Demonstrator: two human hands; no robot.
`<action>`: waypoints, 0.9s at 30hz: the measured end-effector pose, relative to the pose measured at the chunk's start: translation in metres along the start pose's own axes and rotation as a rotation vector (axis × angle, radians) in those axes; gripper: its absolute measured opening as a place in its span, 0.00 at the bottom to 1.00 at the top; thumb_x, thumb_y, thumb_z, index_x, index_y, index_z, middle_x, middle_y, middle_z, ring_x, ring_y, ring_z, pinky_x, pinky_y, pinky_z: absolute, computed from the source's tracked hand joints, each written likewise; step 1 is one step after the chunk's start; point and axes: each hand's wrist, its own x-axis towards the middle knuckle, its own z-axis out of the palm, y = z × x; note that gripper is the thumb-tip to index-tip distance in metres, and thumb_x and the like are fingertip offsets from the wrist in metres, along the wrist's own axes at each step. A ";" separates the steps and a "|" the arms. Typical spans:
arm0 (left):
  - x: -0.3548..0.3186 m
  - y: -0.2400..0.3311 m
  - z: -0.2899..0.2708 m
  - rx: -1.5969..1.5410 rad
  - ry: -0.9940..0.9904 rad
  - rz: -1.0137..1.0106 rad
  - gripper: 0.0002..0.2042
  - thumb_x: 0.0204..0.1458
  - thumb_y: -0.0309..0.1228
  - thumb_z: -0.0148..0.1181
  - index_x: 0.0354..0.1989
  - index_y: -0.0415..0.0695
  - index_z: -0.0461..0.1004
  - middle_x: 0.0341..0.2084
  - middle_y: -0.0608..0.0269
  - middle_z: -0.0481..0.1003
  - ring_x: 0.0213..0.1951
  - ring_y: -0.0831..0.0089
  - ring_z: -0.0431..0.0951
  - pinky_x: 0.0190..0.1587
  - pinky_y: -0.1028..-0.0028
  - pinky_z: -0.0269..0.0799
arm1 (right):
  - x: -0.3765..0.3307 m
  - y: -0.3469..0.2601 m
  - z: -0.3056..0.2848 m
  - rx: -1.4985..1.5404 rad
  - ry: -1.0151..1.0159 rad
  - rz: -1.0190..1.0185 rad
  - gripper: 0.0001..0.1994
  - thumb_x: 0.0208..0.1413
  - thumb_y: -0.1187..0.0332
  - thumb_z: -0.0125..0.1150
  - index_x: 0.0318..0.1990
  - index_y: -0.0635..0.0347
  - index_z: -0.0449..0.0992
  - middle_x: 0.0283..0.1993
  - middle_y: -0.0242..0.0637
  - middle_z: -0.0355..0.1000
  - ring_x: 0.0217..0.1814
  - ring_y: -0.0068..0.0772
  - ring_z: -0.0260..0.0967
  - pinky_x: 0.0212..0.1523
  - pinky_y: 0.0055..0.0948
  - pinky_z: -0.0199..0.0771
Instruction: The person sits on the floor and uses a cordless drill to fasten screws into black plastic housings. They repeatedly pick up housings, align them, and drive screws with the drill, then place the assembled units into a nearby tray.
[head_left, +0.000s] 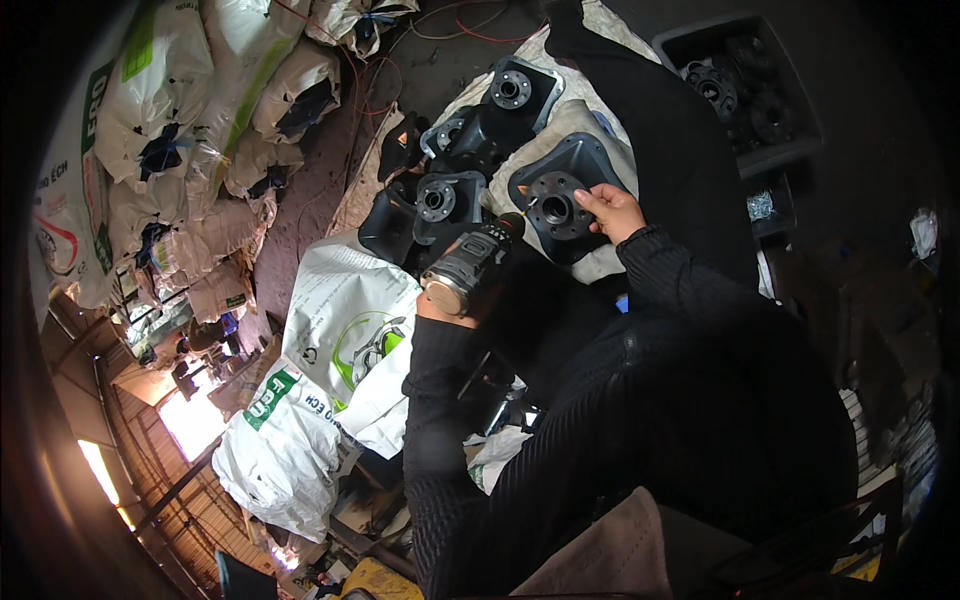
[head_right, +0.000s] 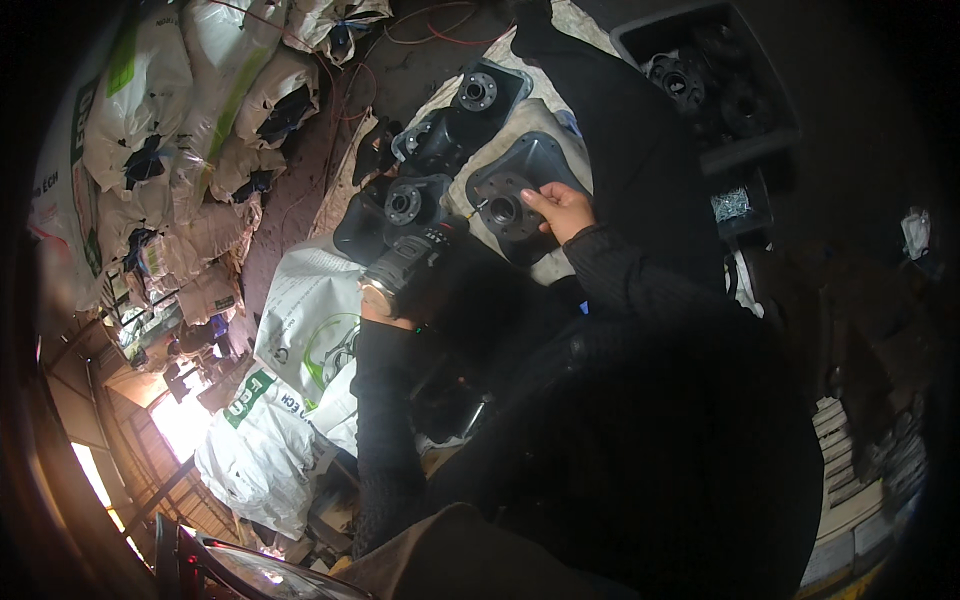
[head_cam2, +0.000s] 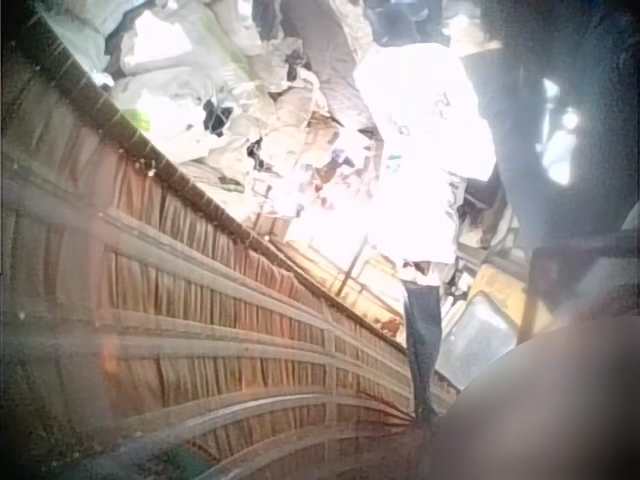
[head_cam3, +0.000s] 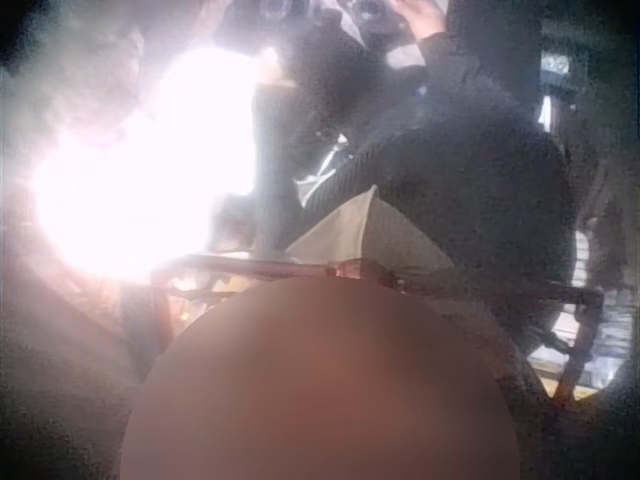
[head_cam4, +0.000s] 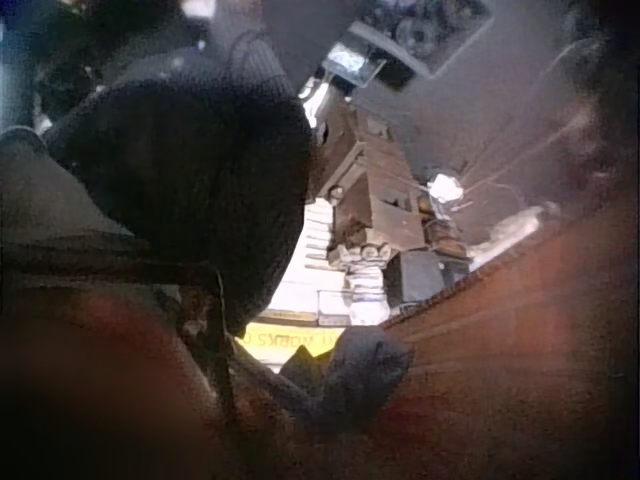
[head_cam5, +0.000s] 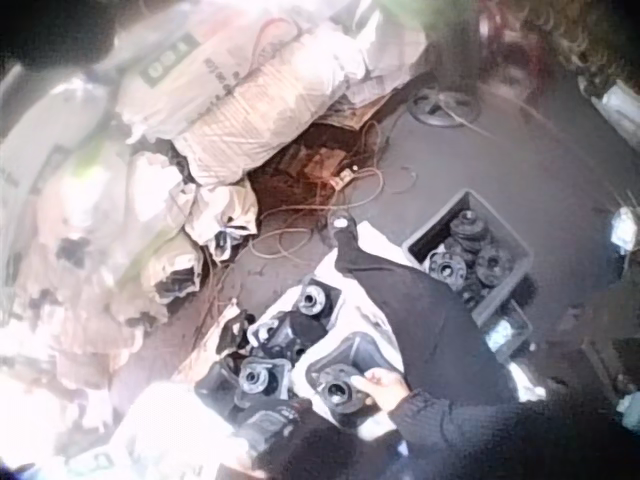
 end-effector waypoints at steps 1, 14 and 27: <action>0.001 -0.003 -0.002 0.002 -0.007 0.007 0.23 0.45 0.36 0.57 0.52 0.47 0.65 0.46 0.60 0.70 0.48 0.66 0.70 0.52 0.70 0.64 | -0.001 -0.001 0.001 0.003 -0.018 -0.007 0.16 0.50 0.56 0.62 0.35 0.61 0.72 0.30 0.26 0.70 0.28 0.15 0.64 0.23 0.15 0.62; 0.042 0.000 -0.025 0.493 0.110 0.429 0.12 0.39 0.30 0.54 0.34 0.48 0.75 0.28 0.61 0.74 0.31 0.61 0.75 0.35 0.65 0.70 | 0.000 -0.003 0.006 -0.041 -0.031 -0.083 0.20 0.48 0.56 0.63 0.38 0.67 0.72 0.30 0.31 0.71 0.25 0.17 0.63 0.21 0.17 0.63; 0.032 -0.037 -0.017 0.350 -0.146 0.011 0.26 0.42 0.44 0.57 0.51 0.46 0.67 0.47 0.58 0.71 0.52 0.63 0.68 0.56 0.70 0.62 | 0.001 0.010 0.003 -0.069 0.068 -0.062 0.19 0.48 0.58 0.63 0.36 0.67 0.71 0.27 0.31 0.70 0.24 0.18 0.65 0.21 0.18 0.66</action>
